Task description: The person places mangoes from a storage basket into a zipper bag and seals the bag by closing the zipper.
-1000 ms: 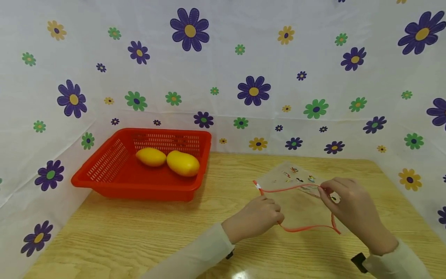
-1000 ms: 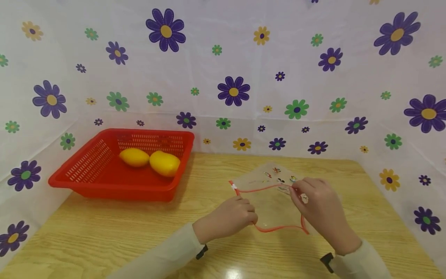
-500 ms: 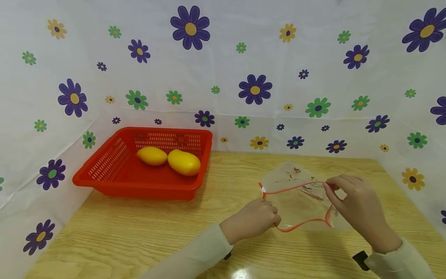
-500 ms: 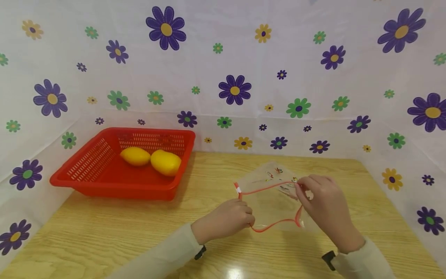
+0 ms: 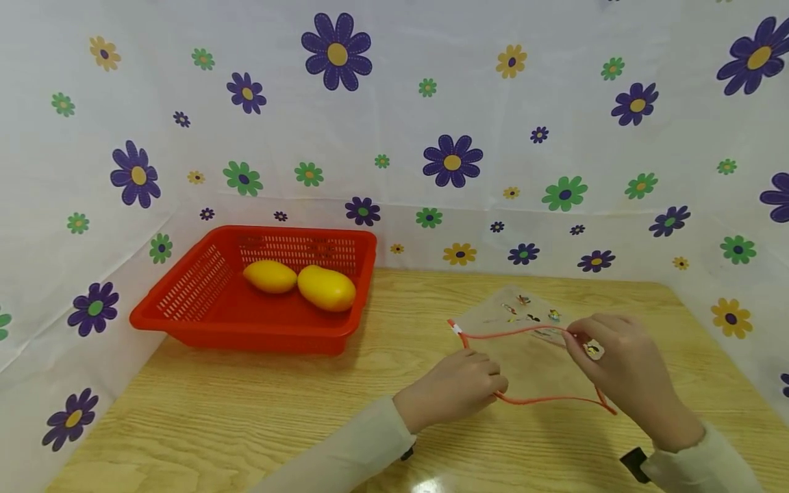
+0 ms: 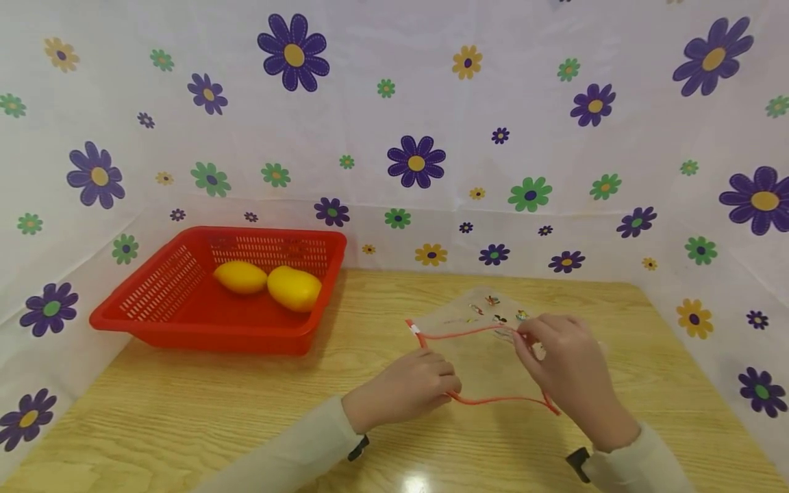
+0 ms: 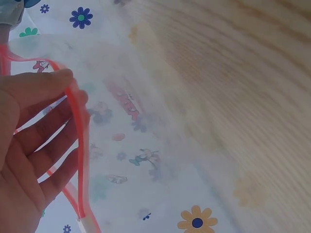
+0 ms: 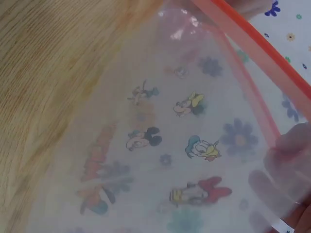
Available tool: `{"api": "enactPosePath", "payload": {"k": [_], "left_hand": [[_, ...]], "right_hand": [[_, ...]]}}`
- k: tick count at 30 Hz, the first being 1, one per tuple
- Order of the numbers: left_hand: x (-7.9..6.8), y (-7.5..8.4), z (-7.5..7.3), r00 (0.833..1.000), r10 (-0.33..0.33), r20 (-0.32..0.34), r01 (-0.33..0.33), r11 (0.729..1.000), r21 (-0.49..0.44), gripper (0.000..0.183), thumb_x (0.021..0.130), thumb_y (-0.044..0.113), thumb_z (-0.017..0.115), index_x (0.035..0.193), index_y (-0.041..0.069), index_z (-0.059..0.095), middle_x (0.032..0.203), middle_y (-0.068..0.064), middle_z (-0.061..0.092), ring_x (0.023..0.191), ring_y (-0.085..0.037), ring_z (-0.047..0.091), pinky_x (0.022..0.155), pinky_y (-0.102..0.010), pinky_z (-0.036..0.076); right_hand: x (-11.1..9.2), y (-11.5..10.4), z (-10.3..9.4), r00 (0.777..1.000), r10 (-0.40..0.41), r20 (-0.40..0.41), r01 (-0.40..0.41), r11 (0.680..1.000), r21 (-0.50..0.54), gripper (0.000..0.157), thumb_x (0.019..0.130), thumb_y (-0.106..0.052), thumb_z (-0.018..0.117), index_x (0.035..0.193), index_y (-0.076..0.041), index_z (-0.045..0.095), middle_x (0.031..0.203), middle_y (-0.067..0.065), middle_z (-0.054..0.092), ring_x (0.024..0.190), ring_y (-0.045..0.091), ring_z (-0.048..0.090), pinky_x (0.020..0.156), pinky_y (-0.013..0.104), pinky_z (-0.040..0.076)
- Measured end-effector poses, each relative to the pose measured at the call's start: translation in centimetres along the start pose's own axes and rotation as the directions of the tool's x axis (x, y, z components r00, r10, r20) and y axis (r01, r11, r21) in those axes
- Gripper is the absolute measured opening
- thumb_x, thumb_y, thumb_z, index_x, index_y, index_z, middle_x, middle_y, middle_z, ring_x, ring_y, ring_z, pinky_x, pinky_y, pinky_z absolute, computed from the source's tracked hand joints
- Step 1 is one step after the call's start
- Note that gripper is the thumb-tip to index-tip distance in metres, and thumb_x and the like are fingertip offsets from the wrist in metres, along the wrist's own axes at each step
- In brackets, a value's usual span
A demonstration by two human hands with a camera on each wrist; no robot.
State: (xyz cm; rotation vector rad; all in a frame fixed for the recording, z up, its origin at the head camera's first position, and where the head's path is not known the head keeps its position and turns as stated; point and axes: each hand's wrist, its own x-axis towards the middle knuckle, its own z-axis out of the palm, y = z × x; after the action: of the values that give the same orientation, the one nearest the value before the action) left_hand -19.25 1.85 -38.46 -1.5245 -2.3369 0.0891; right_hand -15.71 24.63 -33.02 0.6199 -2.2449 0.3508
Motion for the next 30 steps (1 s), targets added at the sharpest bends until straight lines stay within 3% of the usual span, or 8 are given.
{"api": "enactPosePath", "payload": {"k": [3,5,9,15,16,20,24,30], "left_hand": [[0.2,0.1,-0.1,0.999,-0.003,-0.033,0.004,1.0,0.008,0.016,0.084,0.029,0.069,0.1,0.027,0.067,0.095,0.015,0.066,0.092,-0.002,0.062,0.085,-0.02,0.047],[0.5,0.2,-0.1,0.999,-0.002,-0.047,0.003,1.0,0.015,0.019,0.084,0.03,0.07,0.102,0.027,0.066,0.099,0.014,0.066,0.095,-0.003,0.062,0.088,-0.02,0.047],[1.0,0.4,-0.2,0.996,-0.002,-0.088,0.004,1.0,0.027,0.018,0.085,0.032,0.068,0.103,0.027,0.067,0.101,0.014,0.067,0.096,-0.002,0.062,0.089,-0.02,0.047],[1.5,0.8,0.1,0.993,0.021,-0.115,-0.01,0.995,0.099,0.013,0.091,0.03,0.06,0.1,0.03,0.069,0.093,0.018,0.067,0.086,0.002,0.062,0.084,-0.018,0.048],[1.5,0.9,0.2,0.993,0.027,-0.113,-0.015,0.994,0.107,0.013,0.091,0.029,0.06,0.099,0.031,0.07,0.091,0.018,0.067,0.084,0.002,0.062,0.084,-0.018,0.048],[1.4,1.0,0.1,0.994,0.047,-0.099,-0.036,0.993,0.113,0.014,0.091,0.027,0.06,0.099,0.032,0.071,0.091,0.018,0.068,0.082,0.003,0.062,0.082,-0.016,0.048],[1.3,1.1,0.2,0.995,0.053,-0.082,-0.044,0.993,0.109,0.015,0.091,0.029,0.059,0.1,0.032,0.07,0.091,0.018,0.068,0.081,0.003,0.061,0.079,-0.016,0.048],[0.8,1.3,0.4,0.995,0.067,-0.069,-0.061,0.995,0.084,0.015,0.089,0.03,0.061,0.1,0.033,0.071,0.089,0.018,0.068,0.076,0.003,0.06,0.075,-0.015,0.047]], "right_hand": [[0.0,-0.2,0.2,1.0,0.005,0.01,-0.005,1.0,-0.012,0.059,0.095,-0.048,0.032,0.073,-0.006,0.067,0.064,0.0,0.064,0.056,0.012,0.056,0.071,0.043,0.047],[-0.1,-0.3,0.3,1.0,0.0,0.009,0.0,1.0,-0.012,0.047,0.095,-0.042,0.045,0.073,-0.007,0.067,0.064,0.0,0.064,0.057,0.012,0.056,0.071,0.043,0.048],[-0.1,-0.6,0.5,1.0,-0.015,0.0,0.015,1.0,-0.001,0.034,0.091,-0.033,0.054,0.074,-0.008,0.067,0.065,0.0,0.065,0.057,0.013,0.057,0.07,0.043,0.048],[0.0,-0.9,0.8,0.998,-0.021,0.053,0.023,0.999,-0.043,0.007,0.074,-0.012,0.07,0.079,-0.008,0.066,0.065,-0.001,0.064,0.056,0.012,0.056,0.069,0.043,0.05],[0.0,-1.0,0.8,0.997,-0.023,0.07,0.027,0.998,-0.057,0.013,0.069,-0.007,0.07,0.081,-0.008,0.066,0.066,-0.001,0.063,0.056,0.011,0.056,0.068,0.042,0.05],[0.1,-1.0,0.9,0.988,-0.054,0.142,0.069,0.992,-0.107,0.021,0.067,-0.004,0.069,0.087,-0.008,0.064,0.071,-0.001,0.062,0.053,0.007,0.047,0.054,0.029,0.046],[0.1,-0.8,1.2,0.968,-0.144,0.205,0.162,0.984,-0.071,0.032,0.064,0.004,0.069,0.092,-0.009,0.062,0.084,0.002,0.061,0.054,0.007,0.041,0.048,0.021,0.038],[-0.2,-0.9,1.6,0.935,-0.216,0.282,0.253,0.962,-0.1,0.029,0.062,0.007,0.071,0.083,-0.011,0.063,0.084,0.003,0.061,0.064,0.017,0.055,0.057,0.032,0.047]]}}
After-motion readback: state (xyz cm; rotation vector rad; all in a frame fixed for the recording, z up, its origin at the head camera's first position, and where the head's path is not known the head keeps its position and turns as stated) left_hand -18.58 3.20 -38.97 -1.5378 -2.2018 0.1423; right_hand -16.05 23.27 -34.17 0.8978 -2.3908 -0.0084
